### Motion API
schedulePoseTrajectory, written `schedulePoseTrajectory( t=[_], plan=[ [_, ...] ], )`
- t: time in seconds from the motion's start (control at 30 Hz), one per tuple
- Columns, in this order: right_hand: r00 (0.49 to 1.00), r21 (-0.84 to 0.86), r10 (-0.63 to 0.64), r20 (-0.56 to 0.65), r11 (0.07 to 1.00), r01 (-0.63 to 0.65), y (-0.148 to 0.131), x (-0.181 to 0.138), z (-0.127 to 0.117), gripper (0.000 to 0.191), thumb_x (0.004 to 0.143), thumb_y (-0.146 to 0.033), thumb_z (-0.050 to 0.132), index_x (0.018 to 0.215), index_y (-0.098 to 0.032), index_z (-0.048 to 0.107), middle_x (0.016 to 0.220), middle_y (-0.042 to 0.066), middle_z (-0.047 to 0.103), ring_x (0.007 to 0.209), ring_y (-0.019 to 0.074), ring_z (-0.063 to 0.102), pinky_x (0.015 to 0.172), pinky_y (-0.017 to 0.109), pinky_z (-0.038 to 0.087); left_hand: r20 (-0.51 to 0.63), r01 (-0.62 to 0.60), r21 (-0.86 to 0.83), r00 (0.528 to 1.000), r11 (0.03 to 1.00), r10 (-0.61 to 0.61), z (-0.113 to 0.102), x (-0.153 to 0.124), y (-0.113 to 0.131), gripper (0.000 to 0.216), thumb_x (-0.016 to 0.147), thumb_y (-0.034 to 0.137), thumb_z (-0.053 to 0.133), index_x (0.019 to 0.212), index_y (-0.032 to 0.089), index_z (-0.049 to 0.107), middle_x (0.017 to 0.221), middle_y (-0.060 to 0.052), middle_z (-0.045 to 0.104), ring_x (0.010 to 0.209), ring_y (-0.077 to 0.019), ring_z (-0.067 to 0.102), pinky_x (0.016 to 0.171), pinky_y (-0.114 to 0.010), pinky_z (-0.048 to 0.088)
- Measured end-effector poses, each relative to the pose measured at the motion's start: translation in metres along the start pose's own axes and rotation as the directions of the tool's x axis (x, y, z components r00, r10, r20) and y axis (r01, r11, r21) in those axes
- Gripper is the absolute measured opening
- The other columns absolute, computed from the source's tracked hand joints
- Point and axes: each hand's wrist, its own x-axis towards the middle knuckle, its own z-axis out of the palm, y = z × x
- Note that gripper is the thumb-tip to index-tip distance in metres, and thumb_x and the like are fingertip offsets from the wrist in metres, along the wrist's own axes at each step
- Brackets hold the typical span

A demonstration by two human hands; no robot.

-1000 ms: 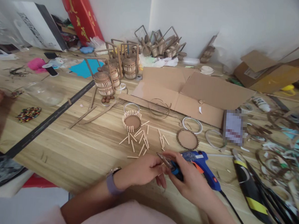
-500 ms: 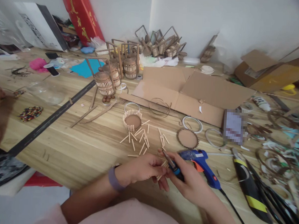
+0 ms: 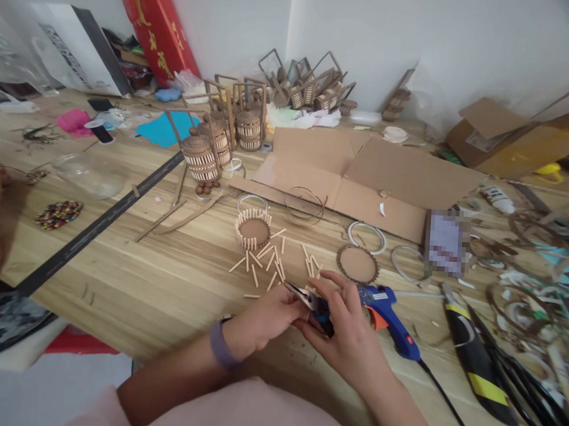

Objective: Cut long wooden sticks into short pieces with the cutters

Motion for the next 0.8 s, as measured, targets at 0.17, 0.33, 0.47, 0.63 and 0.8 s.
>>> schedulePoseTrajectory(
  t=[0.17, 0.33, 0.47, 0.63, 0.8],
  plan=[
    [1.0, -0.011, 0.01, -0.013, 1.0, -0.01, 0.005, -0.003, 0.002, 0.053, 0.085, -0.028, 0.063, 0.133, -0.024, 0.04, 0.13, 0.016, 0.044, 0.119, 0.0297, 0.056, 0.091, 0.044, 0.055, 0.022, 0.012, 0.032, 1.0, 0.999, -0.012, 0.0, 0.0, -0.004, 0.021, 0.072, 0.036, 0.065, 0.074, 0.015, 0.062, 0.07, -0.001, 0.062, 0.077, -0.0189, 0.057, 0.078, -0.032, 0.043],
    [0.981, 0.124, 0.192, -0.005, 0.974, -0.19, -0.001, -0.009, -0.015, 0.037, 0.082, -0.039, 0.066, 0.112, -0.022, 0.052, 0.111, 0.011, 0.056, 0.104, 0.0268, 0.061, 0.085, 0.039, 0.054, 0.118, 0.012, 0.088, 0.993, 0.996, -0.022, -0.005, -0.003, -0.001, 0.049, 0.074, 0.064, 0.063, 0.077, 0.015, 0.057, 0.071, -0.003, 0.063, 0.069, -0.0173, 0.06, 0.069, -0.03, 0.042],
    [0.881, 0.218, 0.411, 0.233, 0.861, -0.459, -0.002, -0.019, -0.044, 0.022, 0.088, -0.043, 0.049, 0.084, -0.023, 0.056, 0.081, 0.004, 0.062, 0.075, 0.0198, 0.061, 0.069, 0.031, 0.052, 0.153, 0.05, 0.103, 0.986, 0.993, -0.066, -0.008, -0.005, 0.003, 0.057, 0.074, 0.072, 0.059, 0.083, 0.016, 0.054, 0.074, -0.005, 0.066, 0.067, -0.0162, 0.064, 0.063, -0.026, 0.041],
    [0.677, 0.244, 0.534, 0.506, 0.664, -0.706, -0.002, -0.029, -0.067, 0.027, 0.08, -0.05, 0.057, 0.086, -0.025, 0.062, 0.082, 0.0, 0.067, 0.079, 0.0199, 0.062, 0.071, 0.026, 0.049, 0.199, 0.122, 0.1, 0.97, 0.988, -0.14, -0.008, -0.009, 0.003, 0.055, 0.074, 0.07, 0.061, 0.085, 0.016, 0.054, 0.078, -0.006, 0.068, 0.065, -0.0149, 0.066, 0.057, -0.023, 0.039],
    [0.541, 0.222, 0.511, 0.668, 0.557, -0.8, -0.007, -0.025, -0.071, 0.025, 0.077, -0.047, 0.058, 0.087, -0.026, 0.067, 0.091, 0.0, 0.07, 0.092, 0.0226, 0.063, 0.078, 0.026, 0.049, 0.225, 0.144, 0.127, 0.96, 0.981, -0.17, -0.006, -0.01, 0.004, 0.055, 0.074, 0.069, 0.061, 0.083, 0.016, 0.053, 0.075, -0.005, 0.068, 0.064, -0.0144, 0.066, 0.055, -0.022, 0.038]
  ],
)
